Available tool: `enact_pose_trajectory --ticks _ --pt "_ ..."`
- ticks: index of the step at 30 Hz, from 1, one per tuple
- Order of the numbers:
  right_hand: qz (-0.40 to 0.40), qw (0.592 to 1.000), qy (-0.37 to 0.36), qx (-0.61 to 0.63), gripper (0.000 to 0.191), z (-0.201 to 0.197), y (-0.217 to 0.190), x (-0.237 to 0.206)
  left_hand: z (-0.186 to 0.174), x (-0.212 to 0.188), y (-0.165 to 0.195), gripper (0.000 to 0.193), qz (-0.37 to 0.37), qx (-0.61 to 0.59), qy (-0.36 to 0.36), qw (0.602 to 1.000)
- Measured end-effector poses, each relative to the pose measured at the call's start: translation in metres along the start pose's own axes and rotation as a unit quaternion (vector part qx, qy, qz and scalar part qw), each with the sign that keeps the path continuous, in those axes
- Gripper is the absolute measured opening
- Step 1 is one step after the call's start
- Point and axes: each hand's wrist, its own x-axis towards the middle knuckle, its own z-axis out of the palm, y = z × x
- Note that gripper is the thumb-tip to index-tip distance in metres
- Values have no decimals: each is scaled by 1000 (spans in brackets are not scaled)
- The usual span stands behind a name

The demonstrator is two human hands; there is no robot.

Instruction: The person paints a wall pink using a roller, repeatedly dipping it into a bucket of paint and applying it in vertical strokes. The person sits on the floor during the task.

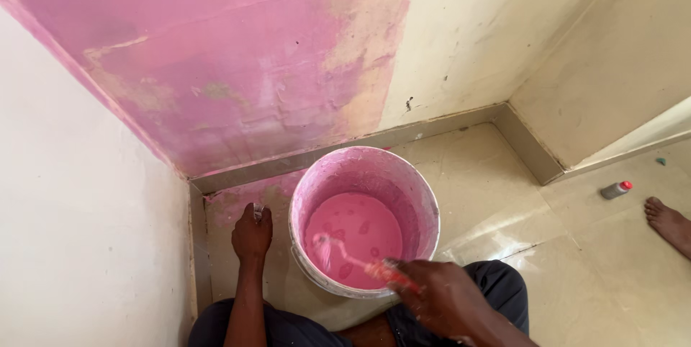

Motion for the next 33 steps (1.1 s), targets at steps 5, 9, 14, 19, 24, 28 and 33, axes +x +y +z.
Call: enact_pose_trajectory --ticks 5,9,14,19,24,28,33 --pt "-286 878 246 293 39 29 56 36 -3 -5 -3 47 43 -23 63 997" --pt "-32 810 165 561 50 33 80 62 0 -3 3 38 25 -21 44 998" --pt "-163 762 238 580 33 1 71 100 3 -2 3 37 29 -24 50 998" --pt "-293 714 314 553 25 -76 22 158 2 1 4 34 34 -39 51 997" --pt "-366 681 414 481 31 -158 -18 208 0 -1 4 34 18 -39 30 999" --pt "-334 702 398 486 33 -171 -24 229 -1 -3 7 35 24 -40 38 998" --pt "-268 769 379 440 36 -133 -8 231 -1 -5 10 36 28 -42 38 998"
